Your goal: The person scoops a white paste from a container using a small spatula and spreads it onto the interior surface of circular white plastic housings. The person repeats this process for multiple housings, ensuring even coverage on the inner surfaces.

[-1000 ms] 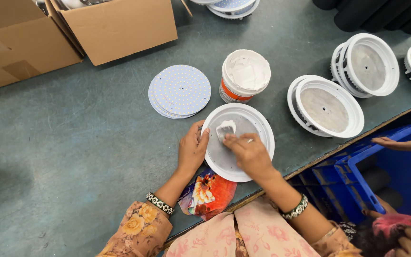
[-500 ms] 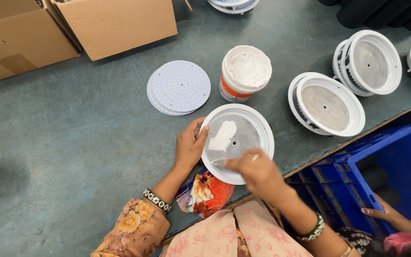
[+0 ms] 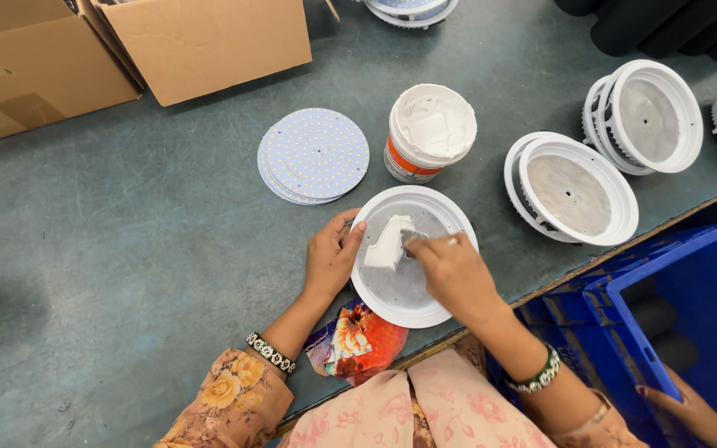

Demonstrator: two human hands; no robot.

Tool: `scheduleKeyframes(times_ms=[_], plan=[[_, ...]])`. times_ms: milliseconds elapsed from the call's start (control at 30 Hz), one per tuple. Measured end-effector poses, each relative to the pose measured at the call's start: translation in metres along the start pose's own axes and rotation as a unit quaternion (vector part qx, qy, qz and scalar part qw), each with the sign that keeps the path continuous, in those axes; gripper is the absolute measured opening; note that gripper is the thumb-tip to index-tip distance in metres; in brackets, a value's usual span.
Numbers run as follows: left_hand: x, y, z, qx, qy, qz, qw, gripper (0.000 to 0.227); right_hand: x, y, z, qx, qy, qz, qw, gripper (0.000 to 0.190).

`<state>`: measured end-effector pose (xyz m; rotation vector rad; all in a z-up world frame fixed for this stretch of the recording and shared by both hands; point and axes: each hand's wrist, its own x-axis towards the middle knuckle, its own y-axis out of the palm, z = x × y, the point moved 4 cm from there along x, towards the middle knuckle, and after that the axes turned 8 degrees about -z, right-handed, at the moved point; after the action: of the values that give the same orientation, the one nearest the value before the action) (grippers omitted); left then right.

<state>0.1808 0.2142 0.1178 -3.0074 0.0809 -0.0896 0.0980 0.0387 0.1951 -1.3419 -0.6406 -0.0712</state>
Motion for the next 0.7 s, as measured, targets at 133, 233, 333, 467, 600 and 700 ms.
scheduleKeyframes(times_ms=[133,233,333,467,600,700], plan=[[0.002,0.001,0.001,0.013,0.01,-0.008,1.0,0.03,-0.001,-0.014,0.003,0.033,-0.037,-0.029,0.998,0.03],[0.001,0.001,0.002,-0.006,0.018,-0.011,1.0,0.03,0.02,-0.016,-0.023,0.04,-0.002,-0.026,0.999,0.025],[0.0,0.0,0.002,0.019,0.009,-0.005,1.0,0.03,0.033,-0.008,-0.024,0.029,0.001,-0.05,0.998,0.026],[0.001,-0.001,0.001,0.011,0.004,-0.007,1.0,0.031,0.031,0.008,-0.002,0.038,-0.007,-0.027,0.999,0.033],[0.001,-0.001,0.001,0.025,0.005,-0.009,1.0,0.032,0.009,0.003,0.027,0.047,-0.053,-0.034,0.997,0.036],[0.002,0.0,0.002,0.009,0.003,-0.009,1.0,0.032,0.007,-0.007,0.02,0.088,-0.048,-0.034,0.994,0.036]])
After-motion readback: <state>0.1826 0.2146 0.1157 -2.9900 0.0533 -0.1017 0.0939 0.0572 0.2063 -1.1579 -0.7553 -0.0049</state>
